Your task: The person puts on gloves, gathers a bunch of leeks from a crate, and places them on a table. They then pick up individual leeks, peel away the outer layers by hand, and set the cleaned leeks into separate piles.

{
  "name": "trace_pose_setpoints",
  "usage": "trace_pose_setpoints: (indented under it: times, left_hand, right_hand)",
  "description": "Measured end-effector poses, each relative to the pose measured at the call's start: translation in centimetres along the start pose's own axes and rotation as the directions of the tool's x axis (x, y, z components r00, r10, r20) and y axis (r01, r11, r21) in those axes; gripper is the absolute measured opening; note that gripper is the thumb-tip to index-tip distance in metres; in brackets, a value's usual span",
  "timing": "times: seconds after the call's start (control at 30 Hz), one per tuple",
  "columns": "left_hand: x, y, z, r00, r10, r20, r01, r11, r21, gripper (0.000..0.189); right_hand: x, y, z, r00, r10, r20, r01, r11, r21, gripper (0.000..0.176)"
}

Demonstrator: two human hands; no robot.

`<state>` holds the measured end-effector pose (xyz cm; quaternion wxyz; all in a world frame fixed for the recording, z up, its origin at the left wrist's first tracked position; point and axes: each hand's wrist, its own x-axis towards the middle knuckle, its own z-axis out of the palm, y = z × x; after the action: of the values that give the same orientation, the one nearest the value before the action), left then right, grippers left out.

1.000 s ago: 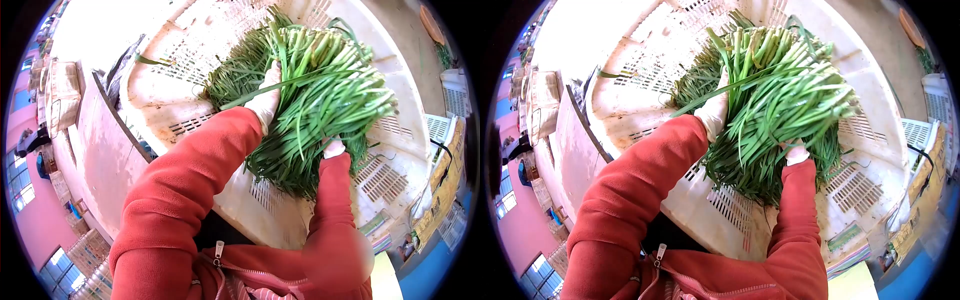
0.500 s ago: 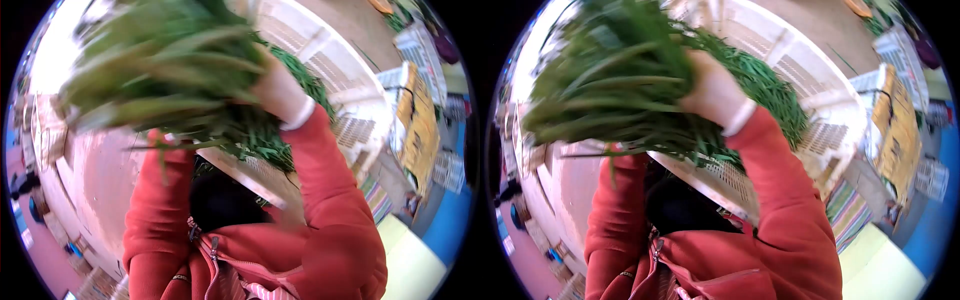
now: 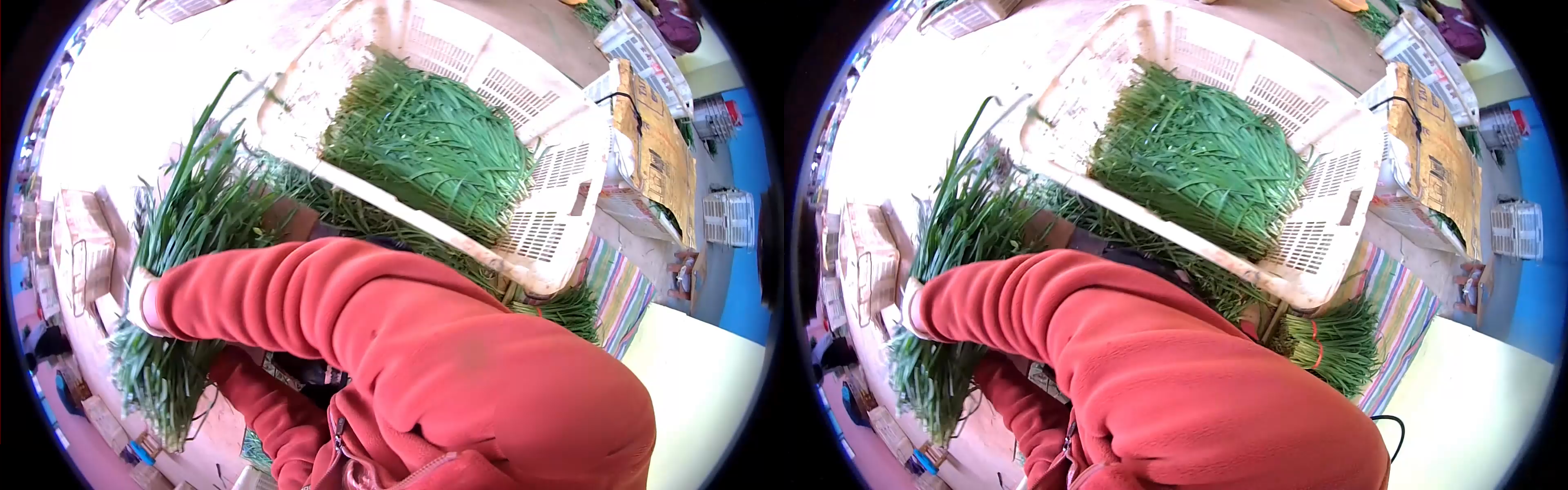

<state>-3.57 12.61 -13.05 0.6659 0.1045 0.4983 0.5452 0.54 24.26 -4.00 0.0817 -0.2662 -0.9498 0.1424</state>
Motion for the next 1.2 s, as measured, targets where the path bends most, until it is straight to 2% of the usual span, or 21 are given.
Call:
trace_pose_setpoints:
  times: [0.2,0.43,0.47,0.5,0.53,0.57,0.6,0.63,0.67,0.7,0.73,0.77,0.83,0.9,0.97,1.0,1.03,1.07,1.1,1.17,1.2]
  left_hand:
    - [-1.5,0.0,-8.7,0.988,-0.047,-0.147,0.027,0.991,-0.135,0.028]
    - [-5.3,-1.5,-10.8,0.967,-0.143,-0.213,0.094,0.969,-0.228,0.026]
    - [-7.3,-3.0,-12.4,0.978,0.185,0.094,-0.195,0.975,0.106,0.029]
    - [-10.0,-4.5,-14.0,0.811,0.378,0.446,-0.542,0.773,0.330,0.033]
    - [-10.2,-3.4,-12.0,0.940,0.107,0.324,-0.003,0.952,-0.305,0.032]
    - [-11.8,-3.1,-7.5,0.923,0.237,0.303,-0.157,0.952,-0.264,0.036]
    - [-11.9,-1.7,-4.9,0.991,0.105,0.081,-0.064,0.914,-0.401,0.048]
    - [-11.4,-1.0,-3.6,0.997,0.073,0.012,-0.058,0.874,-0.483,0.062]
    - [-9.9,-0.6,-5.9,0.982,-0.118,0.145,0.185,0.718,-0.671,0.082]
    - [-8.4,-1.1,-7.1,0.982,-0.010,0.188,0.107,0.850,-0.516,0.094]
    - [-8.2,-1.3,-7.1,0.987,-0.048,0.154,0.131,0.796,-0.591,0.082]
    - [-7.4,-1.5,-7.7,0.984,-0.053,0.170,0.140,0.821,-0.554,0.096]
    - [-8.4,-1.4,-6.7,0.976,0.048,0.211,0.040,0.919,-0.392,0.101]
    - [-8.7,-1.4,-6.8,0.980,-0.029,0.195,0.105,0.914,-0.391,0.103]
    - [-8.3,-1.8,-8.2,0.973,-0.119,0.198,0.184,0.918,-0.352,0.102]
    - [-8.9,-1.5,-8.1,0.977,-0.122,0.174,0.165,0.952,-0.258,0.096]
    - [-9.4,-1.2,-8.1,0.981,-0.127,0.149,0.150,0.976,-0.156,0.092]
    - [-8.9,-1.1,-9.2,0.960,-0.177,0.216,0.191,0.981,-0.045,0.092]
    - [-8.4,-1.1,-10.4,0.933,-0.235,0.273,0.224,0.972,0.071,0.095]
    - [-11.1,0.5,-8.6,0.950,-0.293,0.103,0.260,0.931,0.256,0.091]
    - [-12.3,1.2,-8.5,0.948,-0.314,0.047,0.271,0.878,0.394,0.090]
  right_hand:
    - [6.7,-4.8,9.0,0.989,-0.078,0.123,0.089,0.992,-0.086,0.046]
    - [7.7,-2.5,9.9,0.998,0.047,0.040,-0.043,0.994,-0.102,0.048]
    - [7.8,-2.3,10.0,0.998,0.063,0.016,-0.061,0.992,-0.111,0.048]
    - [7.7,-2.2,10.2,0.997,0.068,-0.023,-0.070,0.991,-0.115,0.049]
    - [7.5,-2.0,10.2,0.995,0.071,-0.068,-0.078,0.990,-0.116,0.049]
    - [7.0,-2.0,10.4,0.991,0.054,-0.125,-0.068,0.991,-0.111,0.049]
    - [6.2,-1.7,10.5,0.983,0.031,-0.183,-0.051,0.993,-0.103,0.050]
    - [4.8,-1.7,10.0,0.975,0.012,-0.221,-0.035,0.994,-0.101,0.050]
    - [3.6,-1.7,9.3,0.993,-0.007,-0.122,-0.018,0.979,-0.203,0.061]
    - [-1.2,-3.3,3.1,0.992,0.026,0.125,-0.004,0.986,-0.168,0.074]
    - [-2.8,-3.7,1.1,0.990,-0.006,0.143,0.039,0.973,-0.230,0.081]
    - [-3.7,-3.8,-0.1,0.986,-0.026,0.162,0.073,0.954,-0.291,0.087]
    - [-4.6,-3.7,-0.6,0.999,-0.020,0.034,0.030,0.946,-0.323,0.086]
    - [-8.0,-5.3,-2.7,0.994,-0.050,-0.102,0.013,0.941,-0.337,0.074]
    - [-12.6,-7.7,-1.6,0.947,0.025,-0.319,-0.060,0.993,-0.100,0.043]
    - [-14.0,-9.0,-1.1,0.987,0.159,-0.032,-0.156,0.984,0.081,0.049]
    - [-15.0,-9.6,-0.2,0.932,0.235,0.277,-0.299,0.929,0.218,0.058]
    - [-15.2,-8.6,3.7,0.835,0.229,0.501,-0.501,0.693,0.518,0.059]
    - [-15.1,-7.3,8.5,0.718,0.113,0.686,-0.680,0.325,0.658,0.066]
    - [-14.7,-6.3,12.9,0.766,0.168,0.621,-0.641,0.122,0.758,0.085]
    - [-14.5,-6.4,12.2,0.769,0.135,0.625,-0.618,-0.091,0.781,0.091]
